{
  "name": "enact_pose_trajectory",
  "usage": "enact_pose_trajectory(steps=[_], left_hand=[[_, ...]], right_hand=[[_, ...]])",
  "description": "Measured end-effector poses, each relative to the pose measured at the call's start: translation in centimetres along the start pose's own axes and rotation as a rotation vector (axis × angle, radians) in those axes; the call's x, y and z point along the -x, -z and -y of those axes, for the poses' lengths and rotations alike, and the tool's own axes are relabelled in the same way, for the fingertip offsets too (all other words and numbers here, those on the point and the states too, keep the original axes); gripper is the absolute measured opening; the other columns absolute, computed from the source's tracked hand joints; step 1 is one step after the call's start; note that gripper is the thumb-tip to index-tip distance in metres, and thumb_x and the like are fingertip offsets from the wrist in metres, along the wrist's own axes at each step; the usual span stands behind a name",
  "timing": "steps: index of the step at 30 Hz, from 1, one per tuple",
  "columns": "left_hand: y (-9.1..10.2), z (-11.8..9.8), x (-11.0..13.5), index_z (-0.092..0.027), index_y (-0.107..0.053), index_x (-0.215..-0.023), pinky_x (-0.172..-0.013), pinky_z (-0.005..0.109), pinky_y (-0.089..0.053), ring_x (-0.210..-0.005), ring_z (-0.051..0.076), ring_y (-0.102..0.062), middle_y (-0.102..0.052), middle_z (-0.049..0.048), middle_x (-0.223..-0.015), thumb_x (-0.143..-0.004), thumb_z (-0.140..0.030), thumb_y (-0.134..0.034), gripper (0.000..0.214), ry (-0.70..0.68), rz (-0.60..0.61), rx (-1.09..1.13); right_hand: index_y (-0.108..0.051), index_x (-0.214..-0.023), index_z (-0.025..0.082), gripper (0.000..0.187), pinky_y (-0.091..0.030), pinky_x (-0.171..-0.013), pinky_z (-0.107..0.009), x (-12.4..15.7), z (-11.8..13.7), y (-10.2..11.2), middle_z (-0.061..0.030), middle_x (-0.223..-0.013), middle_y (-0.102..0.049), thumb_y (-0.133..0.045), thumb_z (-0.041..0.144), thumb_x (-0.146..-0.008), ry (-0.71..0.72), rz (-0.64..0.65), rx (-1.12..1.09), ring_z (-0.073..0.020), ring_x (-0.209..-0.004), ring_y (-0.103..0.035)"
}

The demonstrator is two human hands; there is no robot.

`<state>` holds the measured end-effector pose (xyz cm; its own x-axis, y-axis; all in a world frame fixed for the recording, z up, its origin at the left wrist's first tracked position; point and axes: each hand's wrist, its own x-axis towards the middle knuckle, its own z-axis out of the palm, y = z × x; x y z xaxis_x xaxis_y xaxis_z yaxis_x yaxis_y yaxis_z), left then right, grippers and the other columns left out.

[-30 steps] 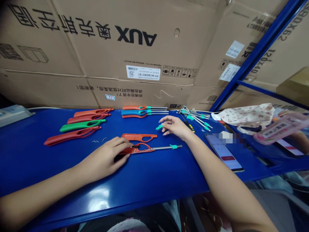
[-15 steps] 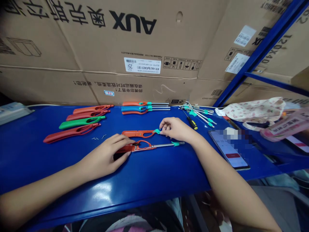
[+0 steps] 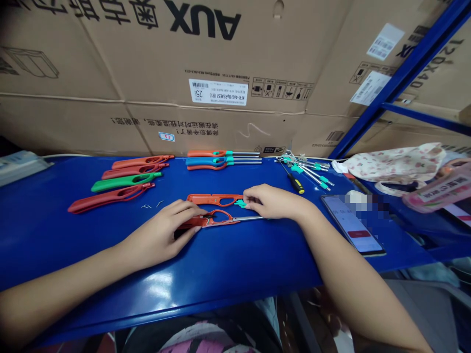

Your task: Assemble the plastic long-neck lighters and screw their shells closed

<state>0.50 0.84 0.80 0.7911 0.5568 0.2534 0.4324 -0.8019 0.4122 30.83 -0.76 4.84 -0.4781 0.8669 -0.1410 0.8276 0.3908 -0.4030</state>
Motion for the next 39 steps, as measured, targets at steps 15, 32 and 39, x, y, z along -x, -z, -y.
enact_pose_trajectory(steps=[15, 32, 39], left_hand=[[0.0, -0.8, 0.2, -0.018, -0.063, -0.119, -0.1, 0.043, -0.049, -0.112, 0.025, -0.058, -0.062, 0.0085, -0.115, -0.094, -0.017, -0.056, 0.026, 0.071, 0.036, 0.13], [0.1, -0.9, 0.3, -0.02, -0.065, -0.118, -0.096, 0.04, -0.052, -0.107, 0.024, -0.06, -0.061, 0.0075, -0.109, -0.094, -0.02, -0.057, 0.025, 0.08, 0.066, 0.167], [-0.2, -0.6, 0.3, -0.02, -0.065, -0.117, -0.095, 0.04, -0.053, -0.106, 0.023, -0.06, -0.062, 0.0071, -0.109, -0.091, -0.018, -0.058, 0.026, 0.071, 0.054, 0.206]], right_hand=[[-0.052, -0.09, 0.021, 0.016, -0.034, -0.066, -0.026, 0.1, 4.2, -1.6, -0.0003, -0.087, -0.059, -0.043, 0.026, -0.102, 0.148, 0.03, 0.042, -0.0136, -0.074, -0.05], [-0.055, -0.087, 0.019, 0.012, -0.038, -0.067, -0.026, -0.5, 4.3, -3.3, -0.0008, -0.085, -0.059, -0.048, 0.019, -0.098, 0.32, -0.068, 0.085, -0.0134, -0.073, -0.051], [-0.056, -0.086, 0.019, 0.015, -0.038, -0.069, -0.026, -0.6, 4.4, -3.4, -0.0014, -0.084, -0.06, -0.048, 0.017, -0.099, 0.382, -0.087, 0.135, -0.0143, -0.075, -0.053]])
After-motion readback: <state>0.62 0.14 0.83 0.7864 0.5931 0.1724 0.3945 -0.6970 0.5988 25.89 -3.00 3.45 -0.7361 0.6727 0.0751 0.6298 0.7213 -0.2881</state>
